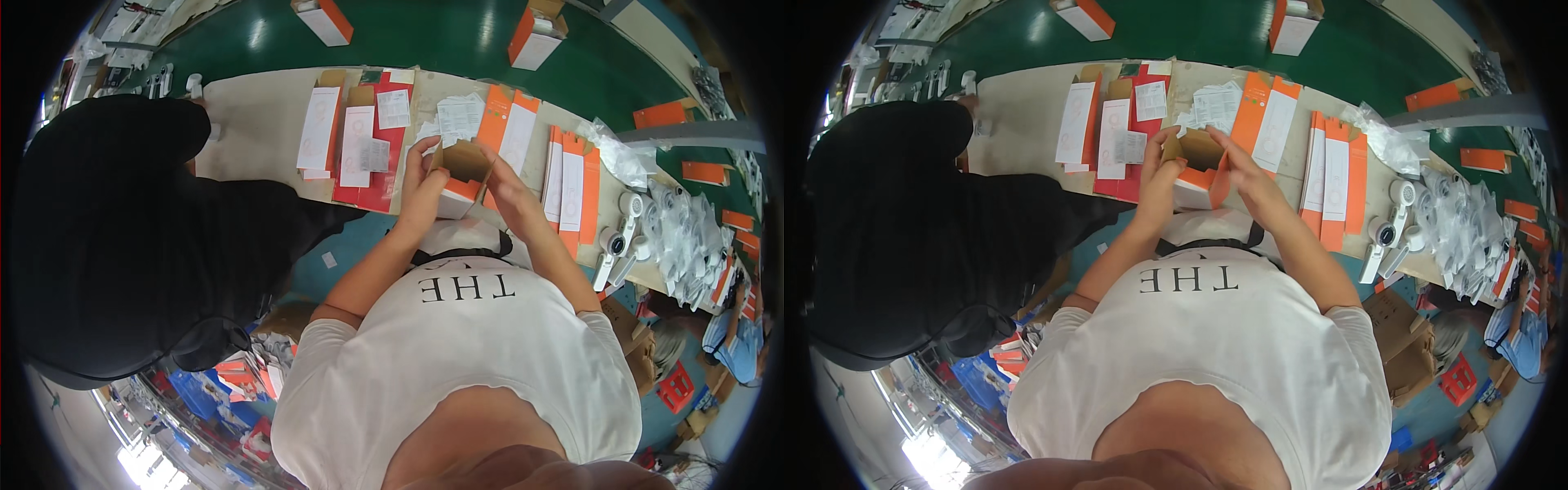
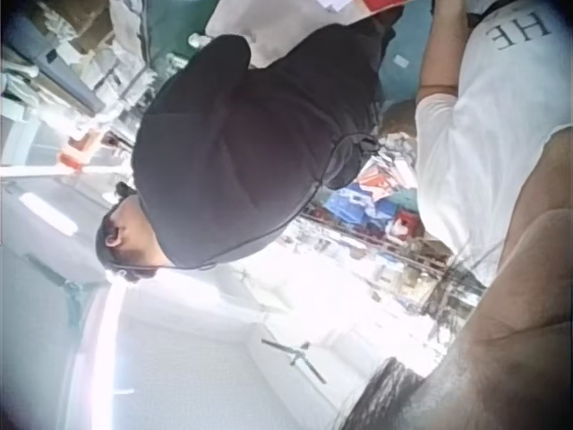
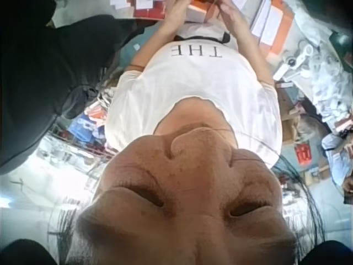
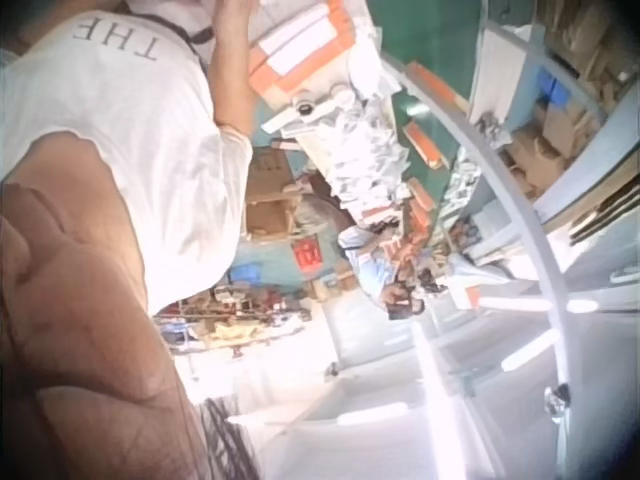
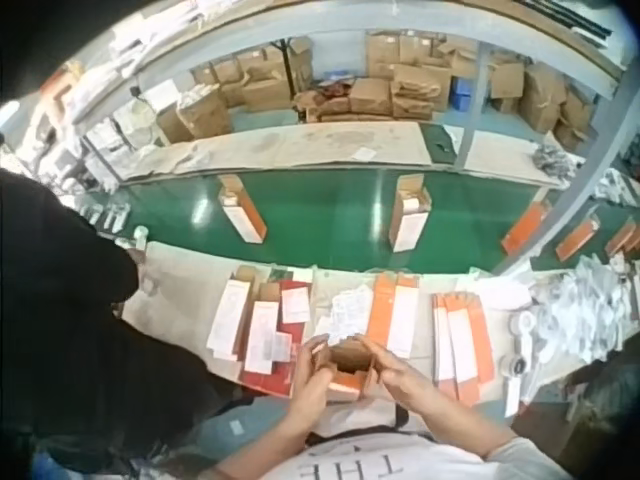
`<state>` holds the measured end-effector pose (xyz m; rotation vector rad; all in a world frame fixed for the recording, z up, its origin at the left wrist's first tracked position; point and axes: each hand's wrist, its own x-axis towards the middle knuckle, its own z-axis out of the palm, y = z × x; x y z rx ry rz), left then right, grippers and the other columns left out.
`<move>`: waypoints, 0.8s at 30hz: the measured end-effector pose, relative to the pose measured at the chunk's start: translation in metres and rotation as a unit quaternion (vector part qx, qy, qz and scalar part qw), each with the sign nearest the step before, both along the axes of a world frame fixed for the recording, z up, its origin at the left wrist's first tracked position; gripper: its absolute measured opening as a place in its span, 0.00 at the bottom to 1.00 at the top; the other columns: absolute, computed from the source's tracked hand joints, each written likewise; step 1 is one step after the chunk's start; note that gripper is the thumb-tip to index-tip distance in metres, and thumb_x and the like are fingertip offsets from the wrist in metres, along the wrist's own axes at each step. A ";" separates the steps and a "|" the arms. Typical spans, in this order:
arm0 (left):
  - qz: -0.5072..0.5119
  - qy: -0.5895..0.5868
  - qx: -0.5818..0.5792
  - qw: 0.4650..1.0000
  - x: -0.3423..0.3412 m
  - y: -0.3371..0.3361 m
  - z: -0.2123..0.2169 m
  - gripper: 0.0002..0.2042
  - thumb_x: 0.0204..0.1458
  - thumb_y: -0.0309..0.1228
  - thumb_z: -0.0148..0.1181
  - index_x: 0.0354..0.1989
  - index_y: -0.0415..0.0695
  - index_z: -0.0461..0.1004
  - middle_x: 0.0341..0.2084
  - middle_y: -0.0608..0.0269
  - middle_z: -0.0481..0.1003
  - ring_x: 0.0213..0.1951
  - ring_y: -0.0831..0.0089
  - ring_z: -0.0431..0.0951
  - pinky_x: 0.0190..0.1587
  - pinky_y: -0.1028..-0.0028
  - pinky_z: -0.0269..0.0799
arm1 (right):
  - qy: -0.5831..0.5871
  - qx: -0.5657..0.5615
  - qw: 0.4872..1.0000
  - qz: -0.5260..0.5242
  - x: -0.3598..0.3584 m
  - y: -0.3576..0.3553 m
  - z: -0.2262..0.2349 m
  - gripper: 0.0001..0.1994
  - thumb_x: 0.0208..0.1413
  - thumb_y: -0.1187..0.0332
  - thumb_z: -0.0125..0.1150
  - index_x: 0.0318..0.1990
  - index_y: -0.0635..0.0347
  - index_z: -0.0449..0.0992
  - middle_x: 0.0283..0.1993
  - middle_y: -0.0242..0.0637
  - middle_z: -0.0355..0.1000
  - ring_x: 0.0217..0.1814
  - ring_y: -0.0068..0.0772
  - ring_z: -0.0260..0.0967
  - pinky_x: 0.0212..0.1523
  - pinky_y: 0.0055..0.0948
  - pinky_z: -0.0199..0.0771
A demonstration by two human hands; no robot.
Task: Assembling, folding, and stacking small cardboard product boxes on a factory workbench.
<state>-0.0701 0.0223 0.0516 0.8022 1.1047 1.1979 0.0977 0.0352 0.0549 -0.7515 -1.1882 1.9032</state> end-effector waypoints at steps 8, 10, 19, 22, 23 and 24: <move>0.052 0.182 0.410 0.893 -0.001 -0.010 -0.043 0.21 0.45 0.39 0.61 0.41 0.40 0.61 0.44 0.45 0.64 0.48 0.54 0.67 0.50 0.64 0.63 | 0.018 -0.047 0.999 0.015 -0.016 0.003 -0.014 0.35 0.53 0.54 0.48 0.65 0.53 0.42 0.67 0.42 0.42 0.70 0.36 0.32 0.66 0.35 0.31; 0.034 0.239 0.407 0.881 -0.003 -0.015 -0.040 0.21 0.44 0.41 0.61 0.39 0.41 0.61 0.43 0.45 0.65 0.47 0.54 0.67 0.49 0.64 0.63 | 0.040 -0.074 0.996 0.033 -0.013 0.003 -0.011 0.35 0.53 0.57 0.48 0.65 0.53 0.41 0.67 0.41 0.42 0.70 0.36 0.33 0.66 0.34 0.30; 0.060 0.049 0.247 0.966 0.015 -0.012 -0.040 0.29 0.39 0.46 0.66 0.43 0.42 0.59 0.43 0.48 0.63 0.44 0.61 0.67 0.46 0.67 0.65 | -0.065 0.124 0.990 0.021 -0.008 0.006 -0.016 0.15 0.52 0.70 0.49 0.48 0.59 0.71 0.62 0.42 0.53 0.65 0.37 0.48 0.62 0.34 0.47; 0.031 0.062 0.246 0.967 0.010 -0.014 -0.048 0.33 0.37 0.44 0.68 0.46 0.41 0.57 0.42 0.52 0.63 0.45 0.65 0.67 0.46 0.69 0.65 | -0.124 0.192 0.972 0.060 0.002 0.009 0.006 0.12 0.53 0.74 0.48 0.44 0.58 0.74 0.59 0.37 0.56 0.64 0.35 0.50 0.60 0.31 0.52; 0.014 0.095 0.251 0.963 0.009 -0.010 -0.049 0.34 0.35 0.44 0.69 0.46 0.41 0.57 0.42 0.53 0.63 0.44 0.65 0.67 0.46 0.69 0.65 | -0.123 0.190 0.972 0.061 0.005 0.012 0.007 0.12 0.53 0.74 0.48 0.44 0.58 0.74 0.59 0.37 0.56 0.64 0.35 0.50 0.60 0.31 0.52; -0.004 0.127 0.256 0.958 0.009 -0.008 -0.050 0.35 0.34 0.43 0.70 0.46 0.41 0.56 0.42 0.55 0.63 0.44 0.66 0.67 0.46 0.69 0.65 | -0.124 0.123 0.982 0.071 0.008 0.016 0.007 0.12 0.52 0.73 0.49 0.44 0.59 0.73 0.60 0.38 0.55 0.63 0.34 0.50 0.59 0.31 0.53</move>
